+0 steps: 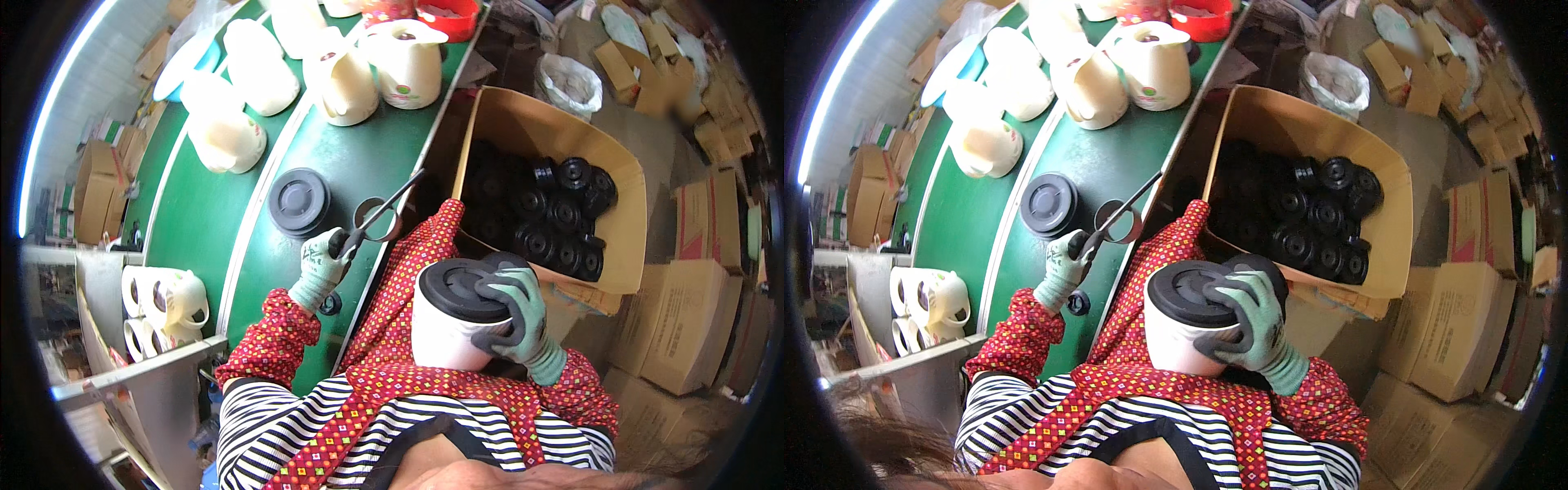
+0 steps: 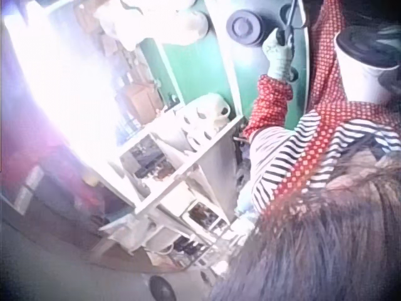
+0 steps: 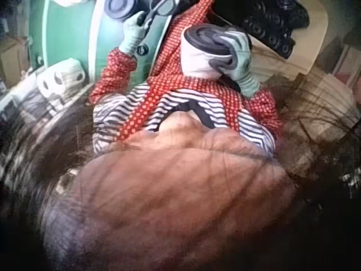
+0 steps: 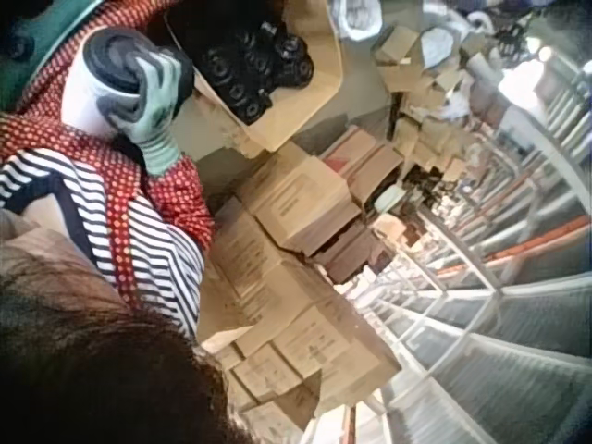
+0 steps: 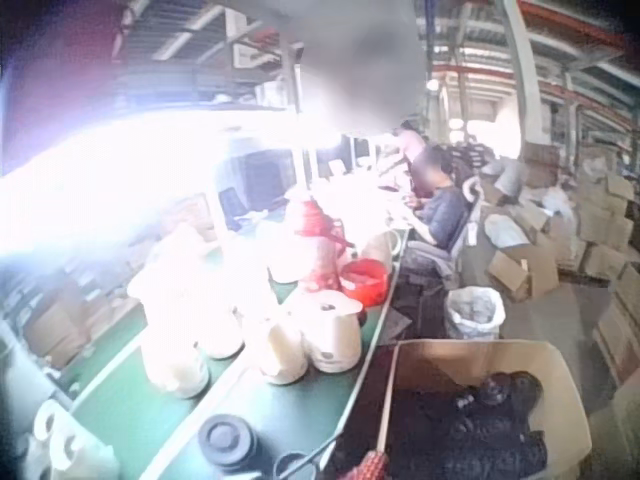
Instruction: The person assembles white plastic kettles on a green conveyor belt. They pick up each kettle, insert a black base component, and place a black lid on top. Completed kettles are set aside on the belt.
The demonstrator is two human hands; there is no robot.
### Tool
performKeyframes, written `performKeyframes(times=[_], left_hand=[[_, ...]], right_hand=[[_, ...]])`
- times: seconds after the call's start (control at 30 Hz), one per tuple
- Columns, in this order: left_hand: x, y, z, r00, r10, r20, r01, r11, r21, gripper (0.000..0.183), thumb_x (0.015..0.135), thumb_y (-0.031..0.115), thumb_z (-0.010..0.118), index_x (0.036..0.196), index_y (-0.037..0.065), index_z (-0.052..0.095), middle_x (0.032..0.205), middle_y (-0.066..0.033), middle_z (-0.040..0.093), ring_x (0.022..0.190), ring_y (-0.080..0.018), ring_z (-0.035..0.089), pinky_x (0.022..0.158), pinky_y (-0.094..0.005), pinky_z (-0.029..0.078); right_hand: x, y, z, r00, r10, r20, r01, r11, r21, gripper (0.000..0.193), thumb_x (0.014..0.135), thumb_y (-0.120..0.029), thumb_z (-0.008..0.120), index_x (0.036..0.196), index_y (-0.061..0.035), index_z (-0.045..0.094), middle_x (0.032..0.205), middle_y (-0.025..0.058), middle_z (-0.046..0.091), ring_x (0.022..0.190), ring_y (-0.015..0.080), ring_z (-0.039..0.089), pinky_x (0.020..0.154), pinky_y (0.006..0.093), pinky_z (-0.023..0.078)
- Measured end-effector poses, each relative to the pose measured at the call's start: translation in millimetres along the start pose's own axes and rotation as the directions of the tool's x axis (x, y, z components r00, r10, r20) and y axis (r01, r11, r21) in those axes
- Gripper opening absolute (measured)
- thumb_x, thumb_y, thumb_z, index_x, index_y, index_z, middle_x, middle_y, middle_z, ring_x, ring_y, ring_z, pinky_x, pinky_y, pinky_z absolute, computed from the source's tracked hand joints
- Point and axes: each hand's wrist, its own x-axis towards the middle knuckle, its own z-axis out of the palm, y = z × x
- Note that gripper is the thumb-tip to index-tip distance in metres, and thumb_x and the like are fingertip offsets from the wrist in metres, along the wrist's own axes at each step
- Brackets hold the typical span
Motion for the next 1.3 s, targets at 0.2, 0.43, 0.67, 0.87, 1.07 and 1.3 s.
performKeyframes(times=[0.2,0.43,0.67,0.87,1.07,1.3], left_hand=[[-37,-50,11,0.990,-0.133,-0.052,0.140,0.975,0.174,0.020,0.088,0.031,0.076,0.100,0.016,0.072,0.092,-0.0110,0.073,0.086,-0.0345,0.071,0.075,-0.0457,0.055],[-77,47,-68,0.911,0.407,0.066,-0.269,0.709,-0.652,0.091,0.078,0.025,0.092,0.153,0.005,0.045,0.160,-0.0186,0.041,0.151,-0.0350,0.039,0.122,-0.0461,0.036],[-151,10,-127,0.969,-0.246,-0.031,0.101,0.507,-0.856,0.045,0.105,0.025,0.067,0.137,-0.006,0.059,0.127,-0.0153,0.071,0.116,-0.0247,0.068,0.099,-0.0398,0.058],[-89,-119,-180,0.702,-0.533,-0.472,-0.020,0.648,-0.761,0.037,0.102,0.029,0.074,0.115,-0.004,0.066,0.097,-0.0097,0.073,0.081,-0.0176,0.074,0.072,-0.0318,0.063],[73,-281,-218,0.503,-0.585,-0.636,0.319,0.810,-0.493,0.039,0.093,0.036,0.080,0.090,0.000,0.065,0.068,-0.0065,0.066,0.056,-0.0152,0.061,0.053,-0.0333,0.050],[124,-352,-242,0.419,-0.664,-0.620,0.259,0.741,-0.619,0.044,0.095,0.043,0.076,0.113,0.003,0.071,0.076,-0.0125,0.074,0.059,-0.0214,0.071,0.052,-0.0376,0.055]], right_hand=[[28,-16,5,0.989,-0.035,-0.146,0.048,0.995,0.086,0.052,0.070,-0.039,0.091,0.100,-0.0023,0.071,0.103,0.0143,0.064,0.095,0.0341,0.064,0.091,0.0441,0.051],[51,24,17,0.855,0.444,-0.267,-0.261,0.815,0.517,0.053,0.111,-0.048,0.050,0.132,-0.0013,0.065,0.129,0.0127,0.067,0.117,0.0255,0.065,0.105,0.0408,0.051],[122,-50,110,0.935,0.300,0.190,-0.339,0.591,0.732,0.053,0.111,-0.042,0.052,0.144,-0.0013,0.053,0.125,0.0115,0.065,0.116,0.0220,0.063,0.101,0.0380,0.052],[98,-22,166,0.946,0.278,0.165,-0.313,0.656,0.687,0.032,0.107,-0.014,0.061,0.135,0.0025,0.062,0.118,0.0074,0.066,0.109,0.0160,0.063,0.098,0.0313,0.051],[75,-3,175,0.996,0.052,0.078,-0.075,0.945,0.318,0.043,0.091,-0.003,0.069,0.133,0.0011,0.064,0.125,0.0187,0.068,0.115,0.0326,0.068,0.100,0.0389,0.053],[84,-6,179,0.984,-0.050,0.171,0.014,0.979,0.206,0.043,0.088,-0.008,0.074,0.129,0.0000,0.069,0.126,0.0192,0.071,0.117,0.0372,0.066,0.102,0.0441,0.052]])
